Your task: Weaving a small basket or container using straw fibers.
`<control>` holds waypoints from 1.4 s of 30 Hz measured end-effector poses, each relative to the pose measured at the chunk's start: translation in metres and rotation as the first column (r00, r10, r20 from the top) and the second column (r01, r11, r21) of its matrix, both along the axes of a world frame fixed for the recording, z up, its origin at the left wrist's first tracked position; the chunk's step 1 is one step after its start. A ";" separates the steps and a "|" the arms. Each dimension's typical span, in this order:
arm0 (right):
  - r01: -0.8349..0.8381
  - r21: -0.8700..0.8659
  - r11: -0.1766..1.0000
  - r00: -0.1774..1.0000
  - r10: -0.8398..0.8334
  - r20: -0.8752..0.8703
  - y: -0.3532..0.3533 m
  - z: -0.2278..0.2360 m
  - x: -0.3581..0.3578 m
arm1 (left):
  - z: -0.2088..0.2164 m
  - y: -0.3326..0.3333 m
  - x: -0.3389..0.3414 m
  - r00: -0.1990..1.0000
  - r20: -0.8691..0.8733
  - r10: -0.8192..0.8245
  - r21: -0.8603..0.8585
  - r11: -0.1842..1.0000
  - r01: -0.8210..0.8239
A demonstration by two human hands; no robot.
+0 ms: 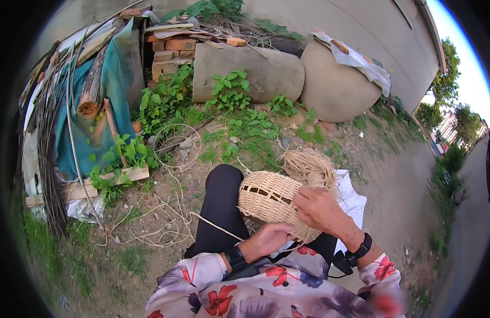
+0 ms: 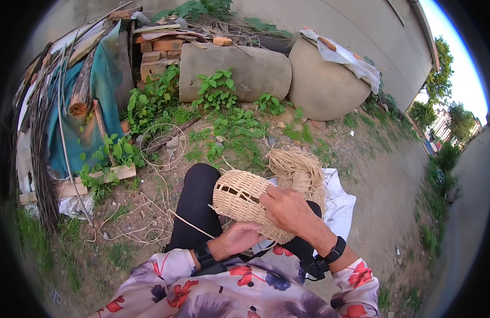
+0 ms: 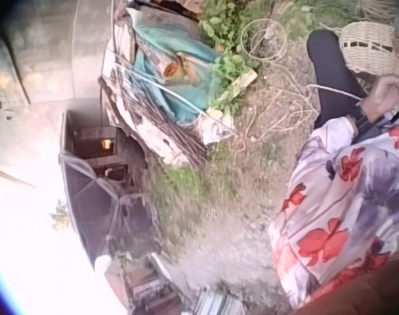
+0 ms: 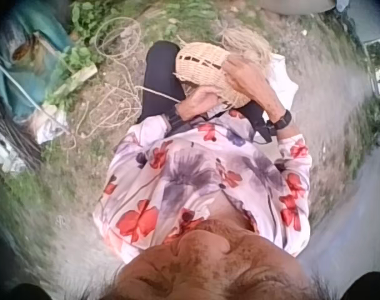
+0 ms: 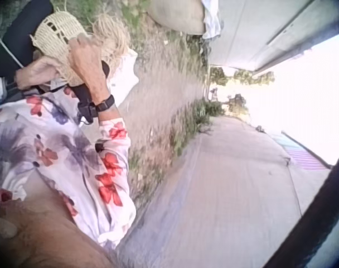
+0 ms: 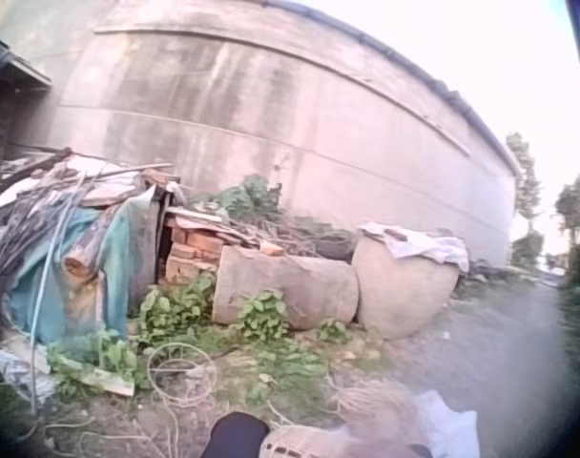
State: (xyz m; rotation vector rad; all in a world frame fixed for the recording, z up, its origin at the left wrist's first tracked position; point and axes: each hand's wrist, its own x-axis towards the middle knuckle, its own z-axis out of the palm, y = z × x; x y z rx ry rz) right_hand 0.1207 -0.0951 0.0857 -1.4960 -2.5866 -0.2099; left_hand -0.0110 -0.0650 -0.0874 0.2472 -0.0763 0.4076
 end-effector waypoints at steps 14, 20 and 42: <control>0.113 -0.226 0.968 0.583 -0.249 -0.774 -0.002 -0.027 0.016 | 0.080 -0.006 -0.097 0.837 -0.451 0.310 0.853 0.425 0.302; 0.135 -0.266 0.955 0.488 -0.297 -0.821 -0.010 -0.016 0.015 | 0.075 -0.006 -0.104 0.847 -0.145 0.511 0.982 -0.027 0.185; 0.137 -0.331 0.934 0.369 -0.358 -0.858 -0.039 -0.034 0.041 | 0.015 0.015 -0.036 0.993 -0.058 0.099 -0.048 0.994 -0.102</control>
